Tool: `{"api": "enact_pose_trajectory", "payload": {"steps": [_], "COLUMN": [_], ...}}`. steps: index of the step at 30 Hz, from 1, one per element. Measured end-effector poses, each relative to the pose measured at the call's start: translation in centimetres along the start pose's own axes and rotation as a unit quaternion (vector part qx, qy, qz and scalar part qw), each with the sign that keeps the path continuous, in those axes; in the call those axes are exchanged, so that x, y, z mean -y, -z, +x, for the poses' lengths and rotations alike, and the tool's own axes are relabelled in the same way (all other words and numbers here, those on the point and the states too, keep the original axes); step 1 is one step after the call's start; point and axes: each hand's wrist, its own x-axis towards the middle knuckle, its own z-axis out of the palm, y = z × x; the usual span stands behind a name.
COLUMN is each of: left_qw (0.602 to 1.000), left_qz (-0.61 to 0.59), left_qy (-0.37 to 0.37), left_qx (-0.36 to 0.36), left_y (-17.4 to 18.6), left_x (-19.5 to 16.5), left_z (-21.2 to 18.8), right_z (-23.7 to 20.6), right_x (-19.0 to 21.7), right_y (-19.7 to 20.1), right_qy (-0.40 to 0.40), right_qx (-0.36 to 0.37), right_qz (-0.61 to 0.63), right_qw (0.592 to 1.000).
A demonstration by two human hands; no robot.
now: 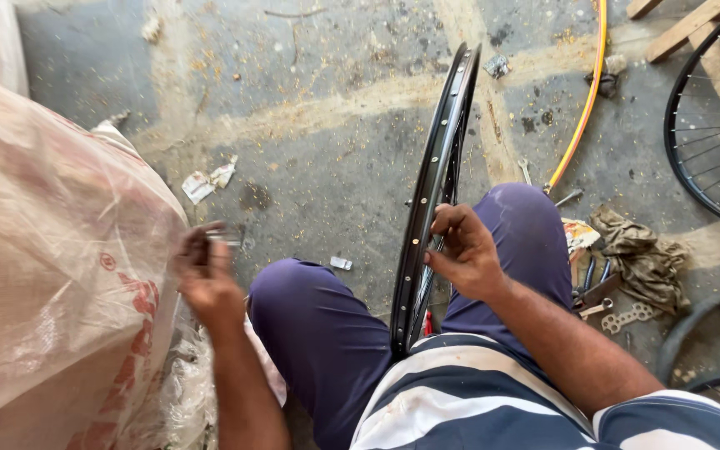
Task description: The person sits on the floor holding a bicycle wheel across their lap and works on the hub and rim area by hand, turning a small component at the hub and repositioning the wheel repeatedly while checking the rim. The person continues manipulating the wheel hub throughout the episode.
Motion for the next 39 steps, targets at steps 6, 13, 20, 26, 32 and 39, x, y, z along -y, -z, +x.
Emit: {"api": "enact_pose_trajectory", "payload": {"steps": [6,13,20,26,32,39], "left_qw": [0.908,0.826,0.931,0.934,0.929,0.930], "left_qz": [0.024,0.177,0.161,0.186,0.187,0.184], "left_qy": [-0.324,-0.428,-0.220,-0.233,-0.259,-0.257], "left_qx": [0.265,0.320,0.241,0.198,0.190,0.186], "left_y": [-10.1,-13.3,-13.2,-13.0,-12.9,-12.8], "left_x": [-6.6,-7.7,-6.0,-4.9,-4.8,-4.5], "left_z": [-8.7,-10.5,-11.8,-12.1,-11.9,-12.0], "right_z": [-0.1,-0.7,-0.5,-0.8,-0.7,0.0], "right_x": [1.2,0.9,0.2,0.7,2.3,3.8], "right_y": [1.5,3.0,3.4,3.0,1.7,1.5], "right_qy": [-0.034,-0.098,-0.066,-0.183,0.030,0.185], "right_qx": [0.093,0.138,-0.133,-0.150,-0.059,-0.036], "right_qz": [0.116,0.148,0.202,0.267,-0.050,-0.392], "right_qw": [0.988,0.974,0.968,0.934,0.997,0.900]}}
